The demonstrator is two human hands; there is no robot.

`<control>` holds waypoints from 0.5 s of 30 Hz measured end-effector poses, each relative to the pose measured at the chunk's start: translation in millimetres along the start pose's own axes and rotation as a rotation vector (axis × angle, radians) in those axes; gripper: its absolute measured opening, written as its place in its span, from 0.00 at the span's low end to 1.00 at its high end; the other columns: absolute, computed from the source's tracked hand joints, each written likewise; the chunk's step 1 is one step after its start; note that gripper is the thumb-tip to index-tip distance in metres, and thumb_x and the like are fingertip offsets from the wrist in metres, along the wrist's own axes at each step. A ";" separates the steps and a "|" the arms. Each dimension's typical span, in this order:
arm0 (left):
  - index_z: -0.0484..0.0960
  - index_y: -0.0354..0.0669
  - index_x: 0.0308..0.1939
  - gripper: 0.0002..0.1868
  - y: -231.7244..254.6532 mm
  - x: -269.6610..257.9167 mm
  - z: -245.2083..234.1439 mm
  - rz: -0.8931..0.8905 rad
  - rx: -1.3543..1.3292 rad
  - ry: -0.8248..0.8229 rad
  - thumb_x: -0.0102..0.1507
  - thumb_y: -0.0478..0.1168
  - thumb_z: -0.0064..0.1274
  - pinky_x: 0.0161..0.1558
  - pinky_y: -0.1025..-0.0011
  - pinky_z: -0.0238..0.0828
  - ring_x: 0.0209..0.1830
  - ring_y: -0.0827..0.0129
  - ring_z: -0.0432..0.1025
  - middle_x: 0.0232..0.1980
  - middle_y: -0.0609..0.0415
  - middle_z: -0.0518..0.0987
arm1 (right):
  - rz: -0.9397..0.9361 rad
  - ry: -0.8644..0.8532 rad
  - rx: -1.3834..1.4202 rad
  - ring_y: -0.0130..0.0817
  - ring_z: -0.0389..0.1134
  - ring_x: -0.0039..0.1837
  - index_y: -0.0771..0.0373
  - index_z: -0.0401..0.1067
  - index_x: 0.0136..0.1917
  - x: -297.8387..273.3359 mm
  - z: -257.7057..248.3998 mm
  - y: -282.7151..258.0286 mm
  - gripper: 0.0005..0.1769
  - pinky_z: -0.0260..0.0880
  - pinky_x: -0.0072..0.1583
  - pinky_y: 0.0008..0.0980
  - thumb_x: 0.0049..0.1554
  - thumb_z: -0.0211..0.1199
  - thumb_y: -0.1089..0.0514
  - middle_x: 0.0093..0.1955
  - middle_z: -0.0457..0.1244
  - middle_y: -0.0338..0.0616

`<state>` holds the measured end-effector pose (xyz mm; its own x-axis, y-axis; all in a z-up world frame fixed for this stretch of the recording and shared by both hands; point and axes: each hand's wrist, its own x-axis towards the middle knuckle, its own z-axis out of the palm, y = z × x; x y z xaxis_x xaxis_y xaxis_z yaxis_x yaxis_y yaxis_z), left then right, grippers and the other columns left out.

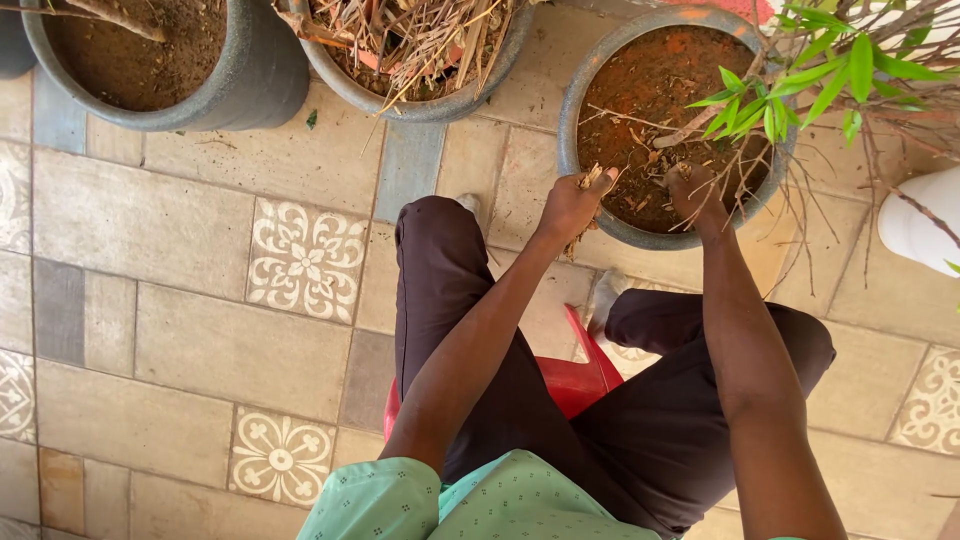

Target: Removing dried leaves and debris from a potted plant by hand.

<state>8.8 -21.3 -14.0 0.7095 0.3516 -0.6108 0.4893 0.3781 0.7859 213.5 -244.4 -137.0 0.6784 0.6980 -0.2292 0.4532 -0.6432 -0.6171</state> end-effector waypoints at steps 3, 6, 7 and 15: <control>0.80 0.37 0.31 0.28 7.3 -4.1 -1.8 -0.010 -0.001 -0.012 0.63 0.62 0.56 0.20 0.69 0.72 0.15 0.73 0.69 0.18 0.56 0.72 | 0.163 -0.002 0.014 0.48 0.68 0.39 0.64 0.77 0.43 8.7 6.3 20.6 0.18 0.66 0.44 0.48 0.67 0.53 0.53 0.36 0.66 0.60; 0.80 0.39 0.31 0.27 5.3 -3.5 -0.1 -0.009 -0.018 -0.026 0.63 0.62 0.55 0.20 0.69 0.71 0.15 0.73 0.69 0.18 0.56 0.72 | -0.022 -0.107 -0.434 0.52 0.67 0.38 0.66 0.77 0.45 13.8 8.4 27.1 0.19 0.66 0.42 0.51 0.70 0.51 0.55 0.37 0.64 0.62; 0.80 0.38 0.30 0.28 4.3 -2.8 1.0 -0.002 -0.016 -0.023 0.63 0.62 0.55 0.20 0.68 0.71 0.15 0.73 0.69 0.18 0.56 0.72 | 0.173 -0.089 -0.099 0.47 0.68 0.38 0.68 0.75 0.41 14.7 4.8 15.7 0.21 0.67 0.42 0.48 0.68 0.51 0.54 0.36 0.66 0.57; 0.79 0.37 0.29 0.30 -6.6 1.2 15.0 0.009 0.034 -0.017 0.63 0.63 0.55 0.20 0.67 0.73 0.14 0.72 0.68 0.18 0.56 0.71 | 0.531 0.171 0.124 0.41 0.66 0.42 0.74 0.68 0.59 13.0 1.8 17.2 0.24 0.70 0.40 0.46 0.70 0.56 0.46 0.47 0.64 0.57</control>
<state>14.1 -36.3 -18.4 0.7224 0.3397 -0.6022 0.4998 0.3453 0.7943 229.0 -245.9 -151.9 0.8830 0.2221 -0.4135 -0.0395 -0.8427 -0.5369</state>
